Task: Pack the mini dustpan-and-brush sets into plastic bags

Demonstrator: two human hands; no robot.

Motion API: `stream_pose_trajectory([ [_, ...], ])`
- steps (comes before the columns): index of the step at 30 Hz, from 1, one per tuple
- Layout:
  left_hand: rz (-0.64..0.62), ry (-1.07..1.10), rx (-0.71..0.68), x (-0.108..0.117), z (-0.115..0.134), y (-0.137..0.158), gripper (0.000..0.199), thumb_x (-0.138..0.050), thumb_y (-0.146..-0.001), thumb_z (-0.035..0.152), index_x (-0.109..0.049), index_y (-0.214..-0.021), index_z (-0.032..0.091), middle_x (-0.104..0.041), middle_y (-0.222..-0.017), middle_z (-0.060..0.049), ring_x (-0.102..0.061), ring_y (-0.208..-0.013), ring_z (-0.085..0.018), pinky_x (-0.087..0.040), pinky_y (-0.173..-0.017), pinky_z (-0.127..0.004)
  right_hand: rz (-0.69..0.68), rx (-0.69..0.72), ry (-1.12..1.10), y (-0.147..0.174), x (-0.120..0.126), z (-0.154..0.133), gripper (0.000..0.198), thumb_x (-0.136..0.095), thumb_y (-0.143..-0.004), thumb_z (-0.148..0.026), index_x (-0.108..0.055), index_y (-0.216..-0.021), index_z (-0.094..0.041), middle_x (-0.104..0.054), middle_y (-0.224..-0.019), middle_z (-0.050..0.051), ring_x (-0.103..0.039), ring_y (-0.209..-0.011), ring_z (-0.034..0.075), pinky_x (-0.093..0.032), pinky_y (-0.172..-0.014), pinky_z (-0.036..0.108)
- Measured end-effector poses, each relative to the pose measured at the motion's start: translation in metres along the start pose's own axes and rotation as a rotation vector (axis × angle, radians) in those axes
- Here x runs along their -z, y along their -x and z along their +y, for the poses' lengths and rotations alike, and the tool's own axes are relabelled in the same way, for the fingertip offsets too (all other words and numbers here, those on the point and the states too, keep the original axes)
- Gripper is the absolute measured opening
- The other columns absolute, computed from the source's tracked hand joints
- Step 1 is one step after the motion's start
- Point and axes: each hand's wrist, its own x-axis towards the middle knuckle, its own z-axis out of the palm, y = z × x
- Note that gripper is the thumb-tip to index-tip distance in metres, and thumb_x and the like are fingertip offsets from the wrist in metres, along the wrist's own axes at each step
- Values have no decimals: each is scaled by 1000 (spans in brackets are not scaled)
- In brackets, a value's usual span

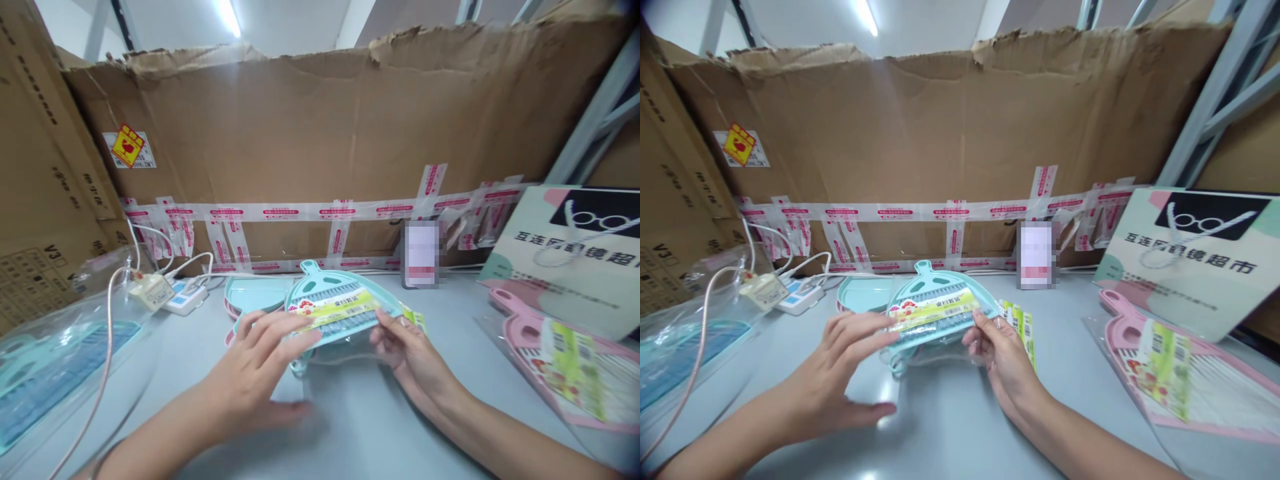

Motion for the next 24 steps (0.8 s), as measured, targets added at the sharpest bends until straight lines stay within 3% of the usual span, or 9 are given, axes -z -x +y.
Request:
stream_pose_trajectory([
  [2,2,49,192,-14,-4,3,77,-70,-64,33,-33,-131,29,-32,-138,-13,-32,-124,-35,-28,-96,-48,-14,-5,-7,2,0,1,39,-80,-51,-35,-45,-55,-18,-57,-46,-4,-45,-40,5,-34,-39,14],
  [4,-44,201,415,-24,-6,4,80,-71,-63,32,-31,-132,32,-17,-145,-11,-19,-130,-39,-27,-98,-53,-29,8,6,5,-1,2,38,-78,-54,-37,-45,-54,-18,-57,-45,-4,-45,-40,5,-34,-40,14],
  [6,-61,387,589,-28,-4,4,79,-71,-65,34,-30,-132,33,-15,-146,-10,-11,-133,-37,-24,-101,-54,-41,28,17,8,-2,3,39,-77,-55,-38,-44,-53,-18,-57,-45,-4,-45,-41,5,-35,-41,15],
  [8,-32,554,657,-29,1,1,76,-70,-67,35,-31,-132,33,-22,-144,-9,-11,-134,-34,-25,-103,-52,-52,48,12,9,-2,3,39,-77,-56,-39,-44,-53,-18,-57,-45,-4,-44,-41,5,-36,-42,15],
  [13,140,785,621,-28,10,-5,33,-64,-74,30,-59,-107,29,-37,-135,-7,-32,-128,-28,-40,-97,-41,-108,64,13,10,-2,-1,35,-76,-57,-41,-49,-57,-18,-57,-46,-4,-45,-41,5,-37,-43,16],
  [16,250,806,552,-28,8,-4,25,-69,-69,27,-66,-93,27,-45,-129,-7,-28,-130,-27,-40,-97,-42,-156,95,53,11,-3,-5,36,-74,-58,-44,-51,-53,-17,-56,-44,-3,-44,-40,5,-38,-43,17],
  [21,289,783,505,-24,6,2,5,-68,-70,22,-69,-74,26,-64,-104,-8,-16,-135,-24,-38,-97,-45,-190,195,142,15,-2,-8,32,-73,-58,-47,-57,-59,-19,-57,-44,-2,-48,-41,9,-40,-44,21],
  [24,373,736,498,-20,7,3,5,-64,-73,20,-66,-70,24,-63,-110,-7,-14,-136,-23,-37,-98,-43,-199,243,205,13,1,-7,33,-70,-62,-47,-62,-80,-21,-66,-65,1,-57,-53,13,-47,-54,25],
])
